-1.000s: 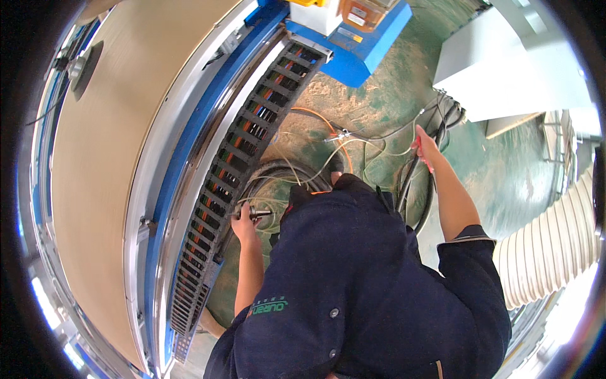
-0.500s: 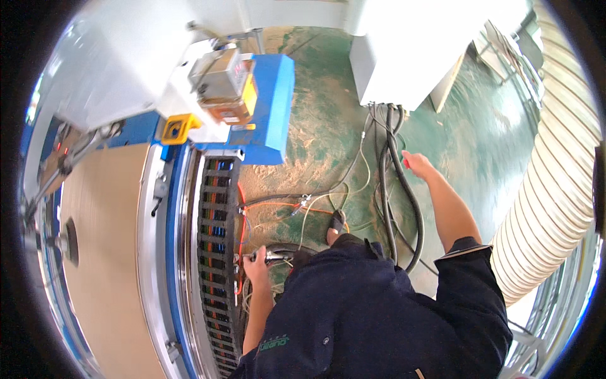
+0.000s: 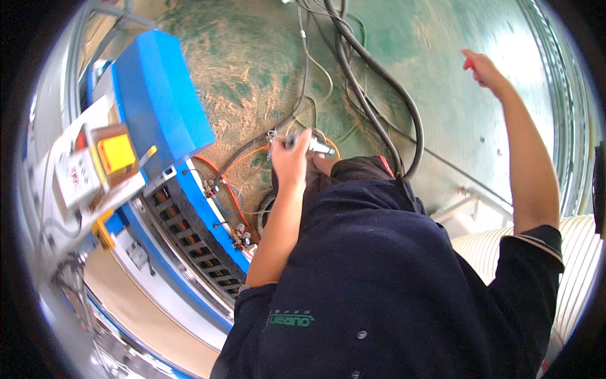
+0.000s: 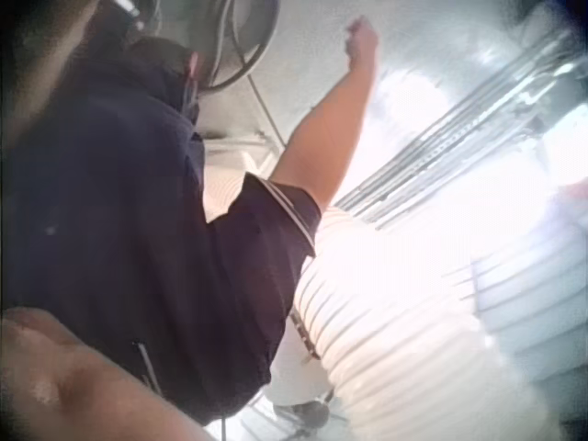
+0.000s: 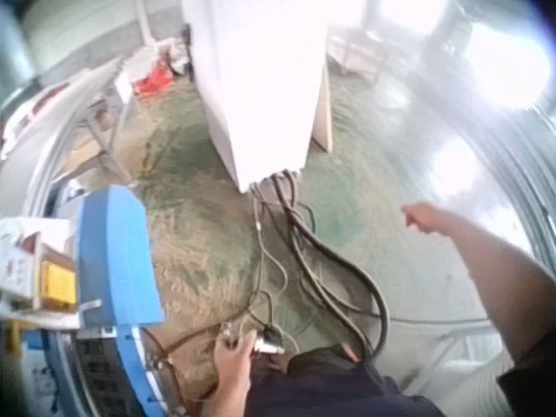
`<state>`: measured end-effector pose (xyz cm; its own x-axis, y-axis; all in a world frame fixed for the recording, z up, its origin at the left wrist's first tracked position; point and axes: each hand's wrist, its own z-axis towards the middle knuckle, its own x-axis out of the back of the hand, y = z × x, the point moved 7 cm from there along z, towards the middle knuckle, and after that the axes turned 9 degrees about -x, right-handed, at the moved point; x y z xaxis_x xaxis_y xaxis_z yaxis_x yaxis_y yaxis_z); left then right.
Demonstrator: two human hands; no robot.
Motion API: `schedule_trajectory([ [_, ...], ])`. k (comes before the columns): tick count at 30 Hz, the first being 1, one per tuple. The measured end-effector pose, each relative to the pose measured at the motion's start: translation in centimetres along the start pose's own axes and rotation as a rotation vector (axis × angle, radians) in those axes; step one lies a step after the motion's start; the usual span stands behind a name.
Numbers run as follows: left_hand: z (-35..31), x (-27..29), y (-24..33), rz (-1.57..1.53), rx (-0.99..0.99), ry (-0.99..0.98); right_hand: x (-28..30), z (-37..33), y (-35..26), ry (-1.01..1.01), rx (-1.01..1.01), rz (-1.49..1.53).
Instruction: The person assembles a machine component by connecting a hose to a nozzle and securing it with a clamp. They then use a screwdriver to tighten a screw on a yellow part of the machine and use a red tool to adjust a panel on the side of the equipment.
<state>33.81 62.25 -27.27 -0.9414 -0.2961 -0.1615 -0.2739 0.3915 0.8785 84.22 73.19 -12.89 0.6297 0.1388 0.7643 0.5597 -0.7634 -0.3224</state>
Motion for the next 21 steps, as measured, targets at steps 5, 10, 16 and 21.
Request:
schedule_trajectory([
  [5, 5.9, -13.0, -0.9, -0.028, 0.102, -0.210, 5.1, 1.1, 7.9, 0.117, -0.198, 0.202],
  [10, 15.6, -19.5, -6.1, -0.175, 0.385, -0.061, 4.0, 0.2, 9.6, 0.075, -0.382, 0.454],
  [16, 34.3, -17.0, -3.4, 0.069, -0.012, 0.181, 10.1, -1.7, 7.1, 0.256, -0.226, 0.505],
  [21, 46.6, -3.2, -2.7, 0.529, -0.129, 0.265, 8.4, -1.4, 14.0, 0.408, -0.288, 0.541],
])
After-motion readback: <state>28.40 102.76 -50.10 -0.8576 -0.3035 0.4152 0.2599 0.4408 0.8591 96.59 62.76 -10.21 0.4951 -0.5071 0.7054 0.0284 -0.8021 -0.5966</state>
